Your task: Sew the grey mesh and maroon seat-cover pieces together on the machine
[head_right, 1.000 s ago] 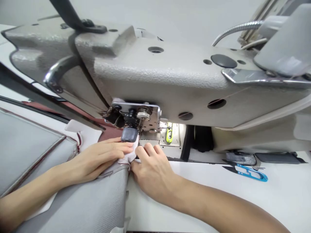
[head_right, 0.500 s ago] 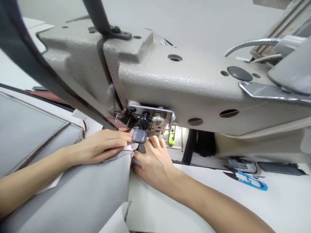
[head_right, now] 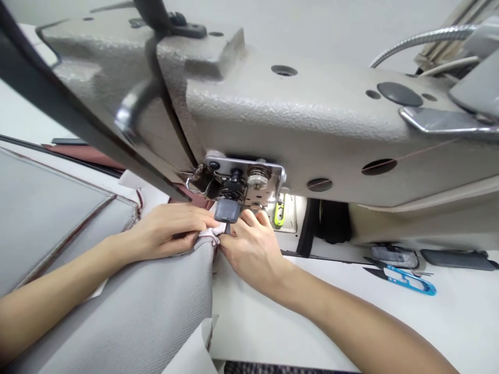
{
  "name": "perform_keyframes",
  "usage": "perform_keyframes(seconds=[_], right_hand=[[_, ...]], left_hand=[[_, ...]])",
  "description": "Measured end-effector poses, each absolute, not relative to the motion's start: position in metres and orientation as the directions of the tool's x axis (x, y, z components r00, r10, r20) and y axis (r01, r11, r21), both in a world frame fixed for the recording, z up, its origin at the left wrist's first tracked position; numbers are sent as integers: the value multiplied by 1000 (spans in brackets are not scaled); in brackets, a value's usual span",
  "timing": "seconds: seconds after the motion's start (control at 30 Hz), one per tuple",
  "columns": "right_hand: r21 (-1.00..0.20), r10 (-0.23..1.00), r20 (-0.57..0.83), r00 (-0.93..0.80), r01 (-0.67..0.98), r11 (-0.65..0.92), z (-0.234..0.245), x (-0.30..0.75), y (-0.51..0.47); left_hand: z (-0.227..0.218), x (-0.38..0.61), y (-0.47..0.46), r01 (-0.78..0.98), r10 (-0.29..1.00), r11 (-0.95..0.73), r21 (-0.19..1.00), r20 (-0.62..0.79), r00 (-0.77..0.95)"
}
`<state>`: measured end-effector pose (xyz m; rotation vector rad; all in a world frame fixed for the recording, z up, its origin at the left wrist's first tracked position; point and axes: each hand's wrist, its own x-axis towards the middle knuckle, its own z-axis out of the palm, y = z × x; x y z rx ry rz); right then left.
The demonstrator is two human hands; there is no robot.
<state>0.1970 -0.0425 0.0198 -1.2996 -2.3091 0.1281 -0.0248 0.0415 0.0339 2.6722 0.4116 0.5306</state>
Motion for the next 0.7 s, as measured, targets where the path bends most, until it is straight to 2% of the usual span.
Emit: perform_keyframes(seconds=[0.2,0.3,0.4,0.43,0.5,0.6,0.7], right_hand=[[-366,876,291,-384,801,473,18,202,-36],[-394,899,250,-360,810,434,16,204,-32],[-474,914,196,-354,782,405,19,204,-29],[-506,921,169,-350,771,386,21,203,-29],[-582,941,93,-326,748,317,28,202,-28],[-700,954,-5,-299,682,210,37,200,-30],[-771,950,-16,-312,609,187,41,198,-32]], left_hand=[[43,-16,55,280,425,-841,463,244,872],[54,-5,49,270,433,-858,437,331,838],[78,17,16,96,257,-915,393,381,888],[88,23,2,34,169,-923,383,322,931],[105,30,-25,55,123,-950,308,207,971],[118,16,-48,266,289,-938,221,79,954],[110,-11,-49,452,474,-857,247,35,880]])
